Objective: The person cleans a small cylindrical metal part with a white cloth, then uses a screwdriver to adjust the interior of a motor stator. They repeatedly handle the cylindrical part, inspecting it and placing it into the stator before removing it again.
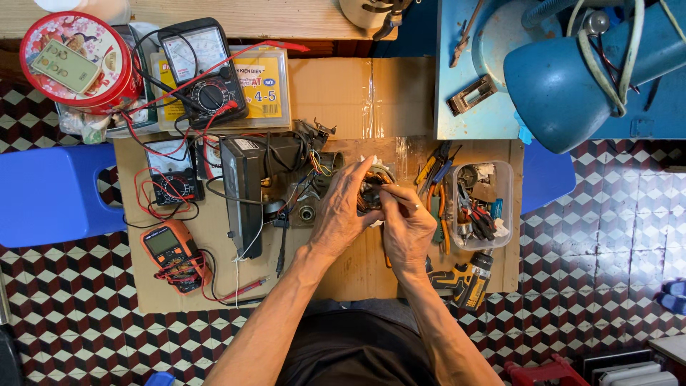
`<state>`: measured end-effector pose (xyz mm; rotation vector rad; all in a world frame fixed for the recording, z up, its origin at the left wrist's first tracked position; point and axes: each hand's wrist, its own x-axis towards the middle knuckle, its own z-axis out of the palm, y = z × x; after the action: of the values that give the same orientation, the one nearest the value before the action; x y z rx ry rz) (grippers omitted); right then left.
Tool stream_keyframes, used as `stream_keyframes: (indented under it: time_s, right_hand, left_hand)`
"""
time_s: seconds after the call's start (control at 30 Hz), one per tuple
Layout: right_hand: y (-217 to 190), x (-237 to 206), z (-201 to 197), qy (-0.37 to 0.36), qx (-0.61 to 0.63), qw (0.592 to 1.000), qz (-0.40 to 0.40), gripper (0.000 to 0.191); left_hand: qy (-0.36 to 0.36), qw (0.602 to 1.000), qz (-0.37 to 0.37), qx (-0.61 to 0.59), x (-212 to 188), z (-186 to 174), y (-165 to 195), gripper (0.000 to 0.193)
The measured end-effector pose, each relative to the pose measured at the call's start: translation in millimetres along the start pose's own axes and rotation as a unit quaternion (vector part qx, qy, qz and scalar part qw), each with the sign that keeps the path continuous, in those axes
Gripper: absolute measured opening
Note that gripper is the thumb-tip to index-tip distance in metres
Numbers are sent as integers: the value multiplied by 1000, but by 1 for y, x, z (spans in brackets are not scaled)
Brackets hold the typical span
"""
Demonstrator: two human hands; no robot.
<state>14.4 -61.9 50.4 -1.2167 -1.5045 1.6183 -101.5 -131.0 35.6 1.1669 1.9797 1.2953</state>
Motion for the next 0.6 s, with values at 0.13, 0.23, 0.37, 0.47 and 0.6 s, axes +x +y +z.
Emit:
stream_keyframes:
  time_s: [0.13, 0.23, 0.37, 0.47, 0.6]
  right_hand:
    - [-11, -1, -5, -50, -112, 990, -66, 13]
    - [-26, -2, -13, -62, -214, 967, -122, 13]
    - [-38, 2, -14, -82, -294, 938, -163, 11]
    - [-41, 6, -12, -105, -336, 911, -216, 13]
    - [-39, 7, -9, -127, -347, 886, -279, 14]
  left_hand:
    - [-8, 1000, -18, -6, 1, -4, 2, 108]
    - [-4, 1000, -14, -10, 2, -4, 1, 108]
    - [-4, 1000, -17, 0, 0, -2, -1, 112]
    - [-6, 1000, -11, -3, -1, -1, -2, 111]
    - [2, 1000, 3, 13, -1, -2, -3, 110]
